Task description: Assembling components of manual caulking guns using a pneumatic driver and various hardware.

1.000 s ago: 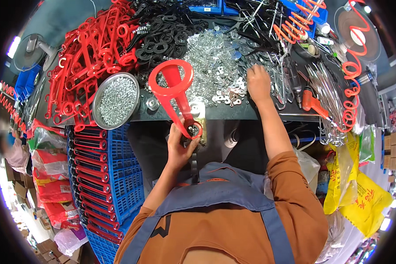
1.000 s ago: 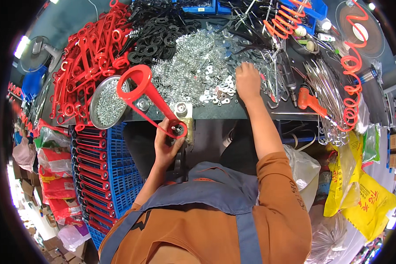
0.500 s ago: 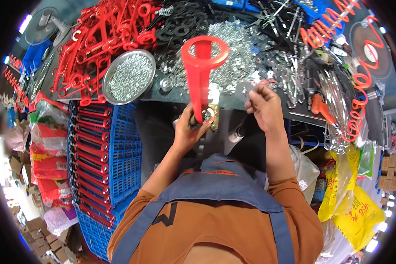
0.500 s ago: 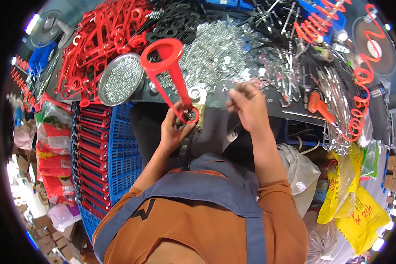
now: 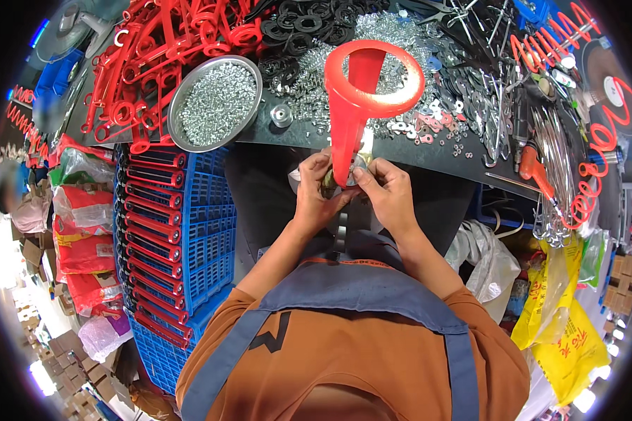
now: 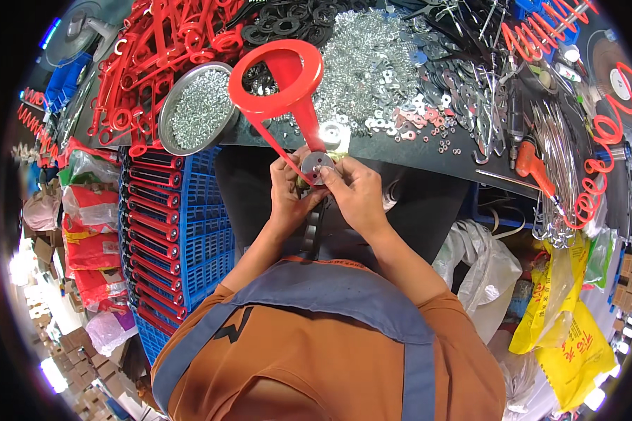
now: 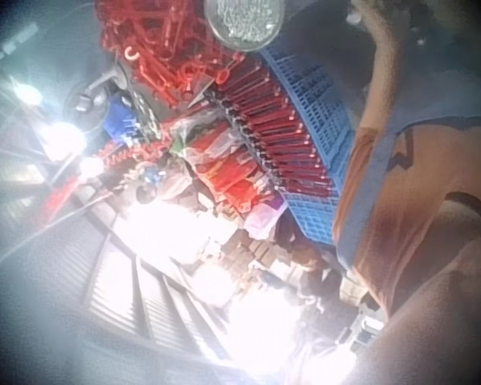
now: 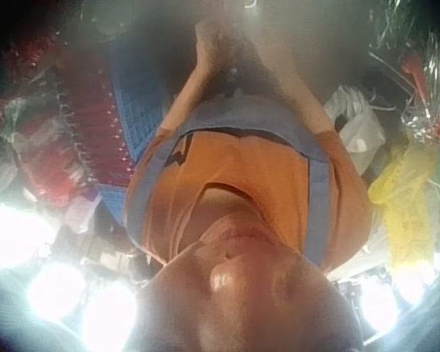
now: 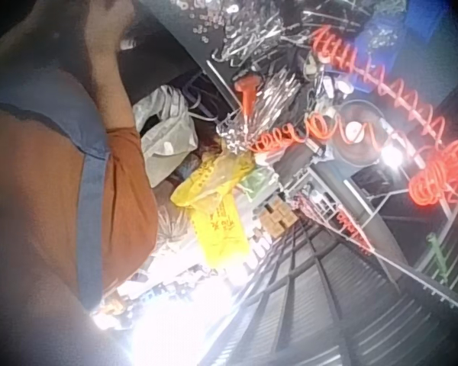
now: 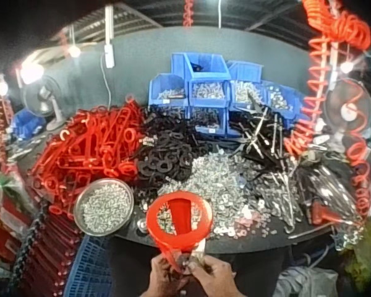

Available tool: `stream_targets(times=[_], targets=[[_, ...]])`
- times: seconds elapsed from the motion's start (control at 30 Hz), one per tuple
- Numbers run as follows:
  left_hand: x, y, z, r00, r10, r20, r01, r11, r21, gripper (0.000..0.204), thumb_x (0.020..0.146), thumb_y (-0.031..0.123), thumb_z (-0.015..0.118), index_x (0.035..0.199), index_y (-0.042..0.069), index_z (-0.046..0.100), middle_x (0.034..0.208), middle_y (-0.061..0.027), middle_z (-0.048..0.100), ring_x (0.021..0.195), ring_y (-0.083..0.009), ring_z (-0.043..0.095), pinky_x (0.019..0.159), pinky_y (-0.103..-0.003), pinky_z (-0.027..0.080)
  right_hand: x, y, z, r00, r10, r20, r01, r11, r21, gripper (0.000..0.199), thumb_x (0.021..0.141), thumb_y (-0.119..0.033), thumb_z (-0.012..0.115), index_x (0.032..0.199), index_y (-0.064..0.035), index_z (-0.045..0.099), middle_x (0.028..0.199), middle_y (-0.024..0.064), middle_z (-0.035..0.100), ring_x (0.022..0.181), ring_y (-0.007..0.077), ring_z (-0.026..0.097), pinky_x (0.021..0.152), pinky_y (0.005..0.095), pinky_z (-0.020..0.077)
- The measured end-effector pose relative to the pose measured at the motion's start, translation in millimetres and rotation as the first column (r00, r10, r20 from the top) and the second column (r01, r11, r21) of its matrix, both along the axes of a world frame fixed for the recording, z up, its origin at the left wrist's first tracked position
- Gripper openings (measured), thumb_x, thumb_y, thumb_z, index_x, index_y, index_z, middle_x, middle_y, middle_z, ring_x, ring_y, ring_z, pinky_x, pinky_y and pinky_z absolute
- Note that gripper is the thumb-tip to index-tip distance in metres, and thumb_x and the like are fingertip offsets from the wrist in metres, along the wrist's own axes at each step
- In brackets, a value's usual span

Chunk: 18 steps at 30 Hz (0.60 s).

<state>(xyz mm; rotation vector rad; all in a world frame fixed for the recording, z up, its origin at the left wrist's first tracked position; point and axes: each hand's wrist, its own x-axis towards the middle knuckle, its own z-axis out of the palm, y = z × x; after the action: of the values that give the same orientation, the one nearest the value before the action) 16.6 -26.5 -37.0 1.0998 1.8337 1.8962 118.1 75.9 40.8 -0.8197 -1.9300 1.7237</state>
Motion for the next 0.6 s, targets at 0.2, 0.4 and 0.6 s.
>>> stream_targets(times=[0.2, 0.4, 0.6], targets=[[-9, 3, 6, 0.994, -0.040, -0.101, 0.063, 0.972, 0.227, 0.056, 0.062, -0.001, 0.082, 0.109, 0.007, 0.054, 0.119, -0.0133, 0.061, 0.118, -0.0326, 0.053, 0.098, -0.042, 0.041, 5, 18, -8, 0.995, 0.093, 0.047, -0.091, 0.995, -0.037, 0.026, 0.087, -0.020, 0.065, 0.075, 0.0024, 0.059, 0.059, 0.0035, 0.055, 0.055, 0.0066, 0.045, 0.052, 0.0274, 0.0385], [-20, 3, 20, 0.952, -0.150, -0.265, 0.187, 0.975, 0.121, 0.040, 0.062, 0.001, 0.084, 0.089, 0.005, 0.055, 0.121, -0.0162, 0.059, 0.122, -0.0344, 0.050, 0.100, -0.045, 0.040, 8, 25, -18, 0.956, 0.162, 0.245, -0.189, 0.977, 0.093, 0.032, 0.086, -0.024, 0.066, 0.072, 0.0034, 0.059, 0.058, 0.0078, 0.056, 0.055, 0.0100, 0.047, 0.053, 0.0304, 0.0405], [-26, -1, 21, 0.934, -0.193, -0.302, 0.217, 0.975, 0.049, 0.053, 0.060, 0.004, 0.085, 0.101, 0.007, 0.053, 0.128, -0.0173, 0.053, 0.123, -0.0348, 0.048, 0.101, -0.045, 0.038, 16, 37, -12, 0.966, 0.184, 0.180, -0.218, 0.956, 0.197, 0.033, 0.084, -0.028, 0.068, 0.076, 0.0027, 0.062, 0.062, 0.0087, 0.058, 0.059, 0.0122, 0.049, 0.056, 0.0329, 0.0423]])
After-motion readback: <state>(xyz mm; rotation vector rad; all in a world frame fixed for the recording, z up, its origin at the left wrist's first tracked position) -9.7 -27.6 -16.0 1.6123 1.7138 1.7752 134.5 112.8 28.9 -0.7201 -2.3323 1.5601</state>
